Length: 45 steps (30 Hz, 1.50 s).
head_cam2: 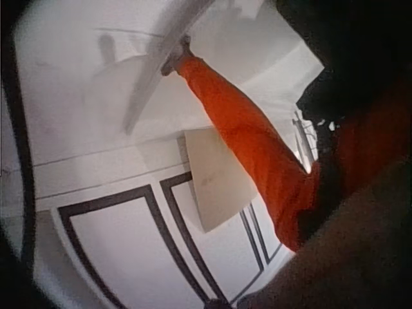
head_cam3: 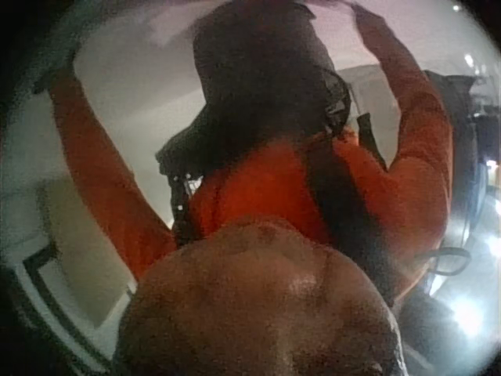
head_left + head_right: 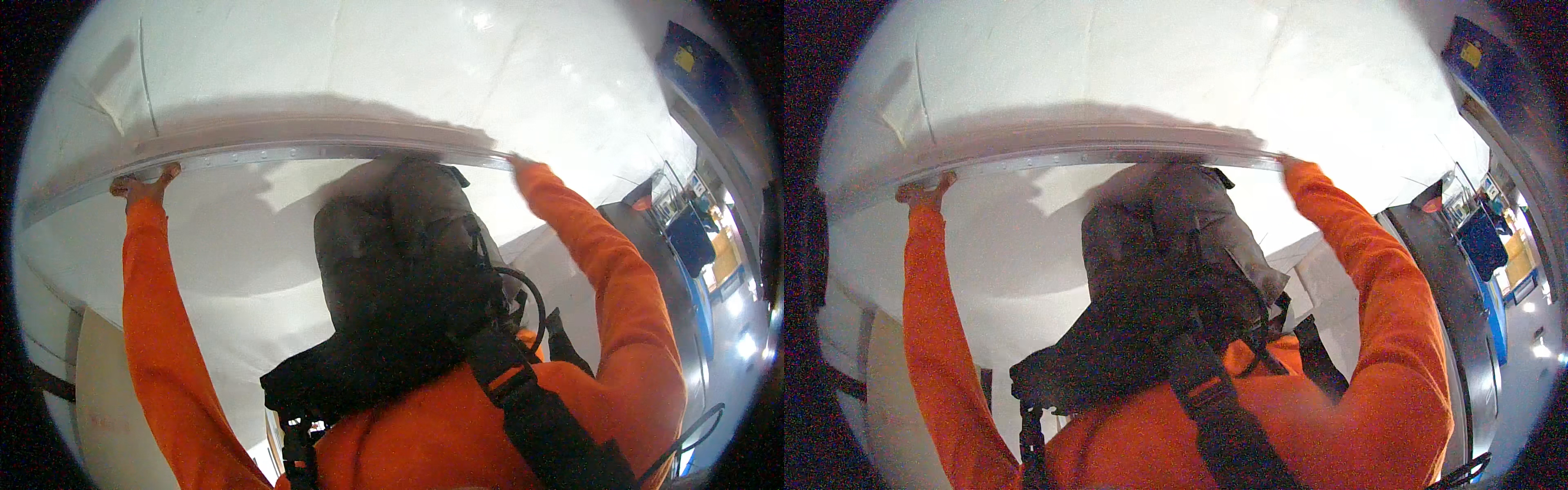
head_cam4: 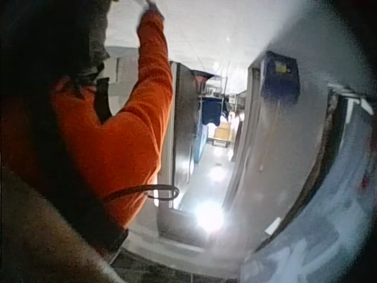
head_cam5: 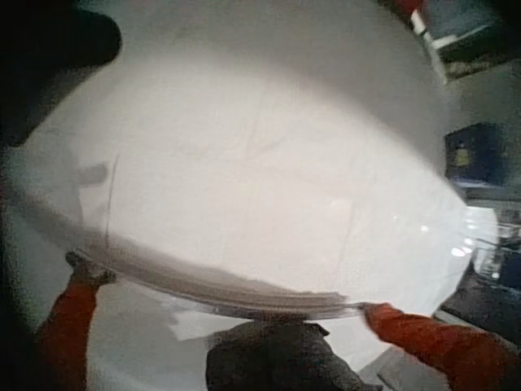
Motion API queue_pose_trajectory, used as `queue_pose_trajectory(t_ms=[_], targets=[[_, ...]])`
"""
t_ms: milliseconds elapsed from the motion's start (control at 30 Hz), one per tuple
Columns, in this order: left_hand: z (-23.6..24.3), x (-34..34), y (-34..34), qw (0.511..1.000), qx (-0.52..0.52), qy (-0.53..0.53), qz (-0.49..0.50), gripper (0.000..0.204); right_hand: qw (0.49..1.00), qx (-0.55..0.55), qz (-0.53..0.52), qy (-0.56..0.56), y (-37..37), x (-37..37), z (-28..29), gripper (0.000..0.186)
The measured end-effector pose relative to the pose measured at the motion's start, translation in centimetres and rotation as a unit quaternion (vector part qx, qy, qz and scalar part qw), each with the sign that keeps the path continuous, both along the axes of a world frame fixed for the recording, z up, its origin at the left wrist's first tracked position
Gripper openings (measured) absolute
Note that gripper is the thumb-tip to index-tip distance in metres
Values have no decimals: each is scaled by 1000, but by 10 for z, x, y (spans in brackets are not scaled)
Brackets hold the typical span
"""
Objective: The person measures a tiled surface using a measuring tape and then uses a utility knife to score a line along a metal straight edge placed on the floor.
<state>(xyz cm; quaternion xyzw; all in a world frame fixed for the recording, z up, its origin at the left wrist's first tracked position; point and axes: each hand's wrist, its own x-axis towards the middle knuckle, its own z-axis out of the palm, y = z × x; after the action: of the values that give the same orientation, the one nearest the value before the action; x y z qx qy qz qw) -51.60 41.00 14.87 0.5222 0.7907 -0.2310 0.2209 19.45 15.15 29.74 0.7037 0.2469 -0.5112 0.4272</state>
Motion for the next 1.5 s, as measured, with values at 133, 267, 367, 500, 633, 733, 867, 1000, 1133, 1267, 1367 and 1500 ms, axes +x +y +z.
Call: queue_pose_trajectory(t_ms=[133,267,367,500,633,733,867,1000,1133,1267,1367,1500], targets=[[4,63,7,999,31,14,-31,131,997,7,-21,-71,-17,33,47,36],[20,10,5,999,-36,11,-7,157,989,125,-48,59,45,-46,45,34],[21,51,6,999,-30,39,-23,157,986,82,-26,146,117,-117,53,33],[50,92,20,995,-83,62,11,161,947,185,95,245,103,-158,10,34],[60,91,26,990,-86,106,19,160,949,143,104,259,145,-209,18,35],[63,101,23,993,-101,57,36,160,959,119,97,238,163,-219,21,37],[51,71,11,999,-33,-19,-13,161,949,182,87,242,127,-181,10,36],[29,55,16,994,-87,58,-22,158,965,96,187,158,41,-55,6,36],[18,39,14,998,-68,-5,-13,161,997,-26,65,-24,-22,38,34,35],[27,51,11,987,-76,123,-68,162,994,19,97,38,-22,23,14,36],[27,53,15,992,-57,103,-51,159,982,162,62,73,29,-40,21,27],[21,63,17,997,-33,63,-33,155,920,380,-64,67,36,-85,-22,37]])
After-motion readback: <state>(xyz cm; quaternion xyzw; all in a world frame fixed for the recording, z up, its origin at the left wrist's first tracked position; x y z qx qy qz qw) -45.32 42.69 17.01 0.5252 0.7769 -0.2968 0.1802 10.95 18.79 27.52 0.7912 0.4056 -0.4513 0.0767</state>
